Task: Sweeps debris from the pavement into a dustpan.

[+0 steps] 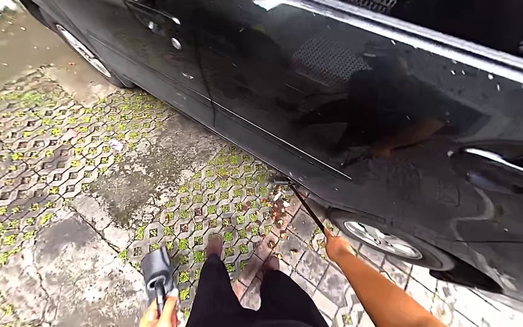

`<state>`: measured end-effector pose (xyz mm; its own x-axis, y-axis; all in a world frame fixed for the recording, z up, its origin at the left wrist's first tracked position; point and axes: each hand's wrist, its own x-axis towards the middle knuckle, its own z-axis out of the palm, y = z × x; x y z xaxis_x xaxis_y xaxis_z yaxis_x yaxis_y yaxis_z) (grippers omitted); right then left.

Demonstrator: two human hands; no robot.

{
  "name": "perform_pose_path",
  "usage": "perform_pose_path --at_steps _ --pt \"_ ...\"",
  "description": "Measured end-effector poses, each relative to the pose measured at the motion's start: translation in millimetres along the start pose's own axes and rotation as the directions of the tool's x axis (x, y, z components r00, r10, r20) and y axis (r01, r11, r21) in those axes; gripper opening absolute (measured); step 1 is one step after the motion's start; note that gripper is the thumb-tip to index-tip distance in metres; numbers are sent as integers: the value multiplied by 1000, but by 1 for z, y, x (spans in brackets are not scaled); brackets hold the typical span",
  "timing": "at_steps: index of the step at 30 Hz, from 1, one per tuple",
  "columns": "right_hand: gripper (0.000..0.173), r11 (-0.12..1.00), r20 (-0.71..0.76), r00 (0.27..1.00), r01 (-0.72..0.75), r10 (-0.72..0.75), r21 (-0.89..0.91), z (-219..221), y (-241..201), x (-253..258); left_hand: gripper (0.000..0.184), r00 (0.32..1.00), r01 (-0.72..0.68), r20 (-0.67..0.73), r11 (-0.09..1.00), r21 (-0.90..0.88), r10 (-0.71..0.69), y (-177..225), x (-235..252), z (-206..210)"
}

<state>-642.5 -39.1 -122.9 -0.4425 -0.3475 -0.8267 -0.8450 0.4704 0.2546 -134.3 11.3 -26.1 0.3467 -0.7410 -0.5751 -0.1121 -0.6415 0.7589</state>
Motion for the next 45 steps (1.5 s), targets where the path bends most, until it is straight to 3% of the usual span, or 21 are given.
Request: perform_pose_path --at_steps 3,8,11,14,18,22,25,27,30,33,35,37,39,42,45 --pt "85 996 95 992 85 -87 24 28 46 -20 29 1000 -9 -30 1000 -4 9 20 -21 37" --pt "64 989 21 992 125 -127 81 45 138 -52 42 998 -45 -54 975 -219 34 25 -15 82" --pt "66 995 -34 995 96 -96 -12 0 135 -59 46 998 -48 -54 937 -346 31 14 3 105" --pt "72 999 -165 986 15 -21 -38 -48 99 -26 46 989 -37 -147 912 -409 -25 5 17 130" --pt "61 994 -137 990 2 -18 -113 -48 51 -22 42 956 9 -273 943 -334 -106 3 13 152" --pt "54 966 29 974 227 -225 -127 -20 115 -50 42 993 -4 -102 874 -486 -52 -11 10 141" --pt "50 956 42 969 246 -242 -159 -34 155 -70 42 997 47 -24 836 -546 -71 -14 16 123" --pt "53 952 -52 975 197 -215 -235 -48 138 -84 40 968 83 -181 905 -418 -173 -18 15 116" --pt "71 978 -208 968 104 -141 -182 -61 68 -70 37 897 167 -357 946 -277 -263 -19 3 110" --pt "58 983 -201 977 35 -71 -178 -55 12 -41 37 872 179 -389 932 -314 -298 -25 -12 118" --pt "44 966 -79 987 117 -139 -230 -47 10 -58 37 886 143 -361 913 -383 -290 -32 -20 120" --pt "44 914 6 953 292 -302 -283 -45 46 -74 38 910 95 -322 889 -448 -260 -40 -23 118" --pt "47 869 39 928 360 -369 -339 -57 84 -84 41 928 65 -299 887 -458 -223 -43 -21 114" --pt "51 877 -68 949 256 -308 -406 -75 91 -94 43 943 53 -273 897 -438 -189 -50 -20 105" --pt "60 931 -236 949 118 -207 -344 -78 28 -75 42 954 53 -247 904 -425 -172 -52 -21 100"
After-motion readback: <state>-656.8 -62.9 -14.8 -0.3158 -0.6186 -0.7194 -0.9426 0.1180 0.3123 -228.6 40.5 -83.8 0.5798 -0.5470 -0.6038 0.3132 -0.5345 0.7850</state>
